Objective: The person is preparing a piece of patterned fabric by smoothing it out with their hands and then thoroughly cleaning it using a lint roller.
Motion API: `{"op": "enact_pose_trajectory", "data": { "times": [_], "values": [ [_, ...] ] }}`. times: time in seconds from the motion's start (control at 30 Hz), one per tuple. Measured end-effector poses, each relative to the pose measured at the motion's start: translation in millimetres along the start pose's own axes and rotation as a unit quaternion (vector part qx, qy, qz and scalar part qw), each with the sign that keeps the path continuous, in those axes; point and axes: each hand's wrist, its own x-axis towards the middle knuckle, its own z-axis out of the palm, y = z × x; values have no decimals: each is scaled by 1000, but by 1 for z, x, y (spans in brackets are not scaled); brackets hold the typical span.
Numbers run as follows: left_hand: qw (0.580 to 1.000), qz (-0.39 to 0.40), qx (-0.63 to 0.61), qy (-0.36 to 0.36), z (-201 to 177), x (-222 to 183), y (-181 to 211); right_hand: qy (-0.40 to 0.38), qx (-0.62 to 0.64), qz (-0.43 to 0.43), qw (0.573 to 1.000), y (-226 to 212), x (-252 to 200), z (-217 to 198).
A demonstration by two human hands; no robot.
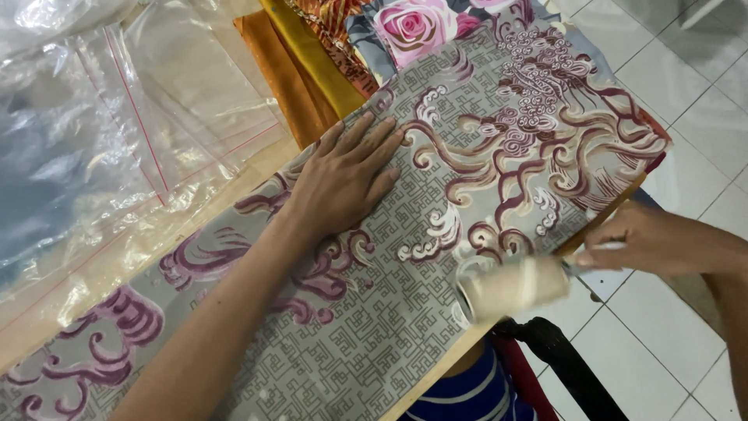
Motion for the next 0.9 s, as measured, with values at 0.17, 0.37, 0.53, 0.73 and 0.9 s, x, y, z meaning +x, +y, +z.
{"op": "enact_pose_trajectory", "data": {
  "times": [0.17,0.37,0.53,0.73,0.9],
  "values": [
    [1000,6,3,5,-2,0,1,-57,-43,7,997,29,0,-17],
    [1000,6,4,12,-1,0,1,5,15,-73,997,-9,4,-10],
    [1000,7,11,17,1,-1,0,-106,36,55,992,-39,7,5],
    [1000,7,12,17,3,-2,0,-106,41,-116,987,-4,6,5],
    [1000,-1,7,12,3,-1,0,-26,57,-129,990,-32,2,24]
  ]
}}
